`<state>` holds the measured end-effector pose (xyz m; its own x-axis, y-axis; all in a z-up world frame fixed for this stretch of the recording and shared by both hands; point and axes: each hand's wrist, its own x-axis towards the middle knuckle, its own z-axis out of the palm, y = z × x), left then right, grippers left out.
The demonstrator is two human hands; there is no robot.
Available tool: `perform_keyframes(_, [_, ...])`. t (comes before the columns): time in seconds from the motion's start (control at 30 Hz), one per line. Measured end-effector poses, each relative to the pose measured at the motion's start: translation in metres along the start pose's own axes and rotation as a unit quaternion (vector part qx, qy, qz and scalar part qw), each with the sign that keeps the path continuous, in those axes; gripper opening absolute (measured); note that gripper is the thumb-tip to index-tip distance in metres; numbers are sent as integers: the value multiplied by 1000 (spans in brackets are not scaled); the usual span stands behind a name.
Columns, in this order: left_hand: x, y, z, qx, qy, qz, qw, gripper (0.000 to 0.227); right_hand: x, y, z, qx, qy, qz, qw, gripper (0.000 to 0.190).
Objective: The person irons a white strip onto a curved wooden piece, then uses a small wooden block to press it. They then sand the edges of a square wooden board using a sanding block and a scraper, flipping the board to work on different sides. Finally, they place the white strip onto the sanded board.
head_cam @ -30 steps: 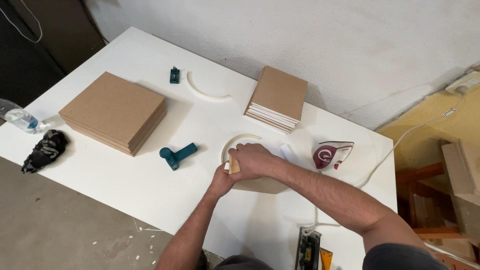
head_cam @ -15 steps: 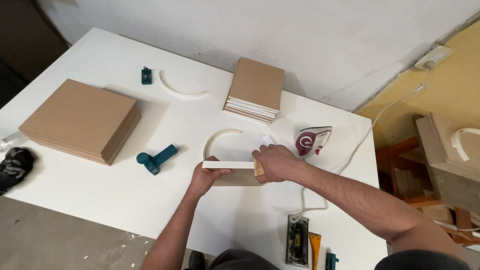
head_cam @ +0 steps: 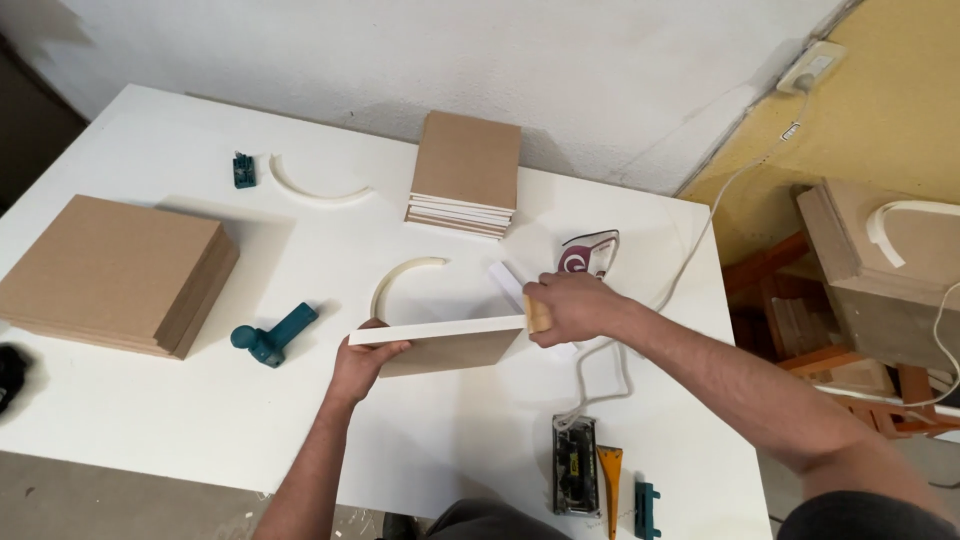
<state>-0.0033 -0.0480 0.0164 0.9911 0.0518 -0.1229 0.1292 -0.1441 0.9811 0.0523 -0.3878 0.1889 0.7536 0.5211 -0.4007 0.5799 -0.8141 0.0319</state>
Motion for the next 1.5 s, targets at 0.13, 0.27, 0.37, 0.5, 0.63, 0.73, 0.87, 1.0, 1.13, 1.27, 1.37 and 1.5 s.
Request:
perform_keyframes(0.13, [-1,1,1,-10,7,-4,1000,37,19,-10,0,-15,-17,-24,999,74])
perform_keyframes(0.27, [-6,0,5,-21,11,5,1000,37,40,-42,-6,-49,-47,-46,997,73])
perform_keyframes(0.37, [-9,3,10,-32,8,12,999,36,56,-77,-20,-40,-54,-64,996,72])
perform_keyframes(0.5, [-5,-5,11,-46,-4,18,999,39,80,-121,-31,-36,-41,-110,992,75])
perform_keyframes(0.63, [22,-69,19,-58,-14,17,998,35,104,-157,-38,-38,-35,-122,991,72])
perform_keyframes(0.73, [31,-91,25,-126,-24,-5,992,46,113,-176,-43,-26,-31,-141,989,80])
perform_keyframes(0.87, [48,-131,27,-92,-40,-16,995,51,128,-181,-28,-13,-2,-149,989,94])
perform_keyframes(1.0, [51,-137,27,-64,-43,-11,997,52,113,-185,-33,4,13,-134,991,87])
perform_keyframes(1.13, [25,-79,18,-56,-55,-20,997,50,96,-167,-31,15,20,-126,992,77])
perform_keyframes(1.27, [-6,-1,7,-25,-30,10,999,35,75,-133,-33,-31,-28,-85,996,73])
perform_keyframes(1.37, [-9,9,4,-9,-25,8,1000,35,56,-103,-26,-32,-40,-52,997,72])
perform_keyframes(1.5, [-3,-5,-1,4,-9,-11,1000,36,25,-67,-27,-41,-58,-7,997,69])
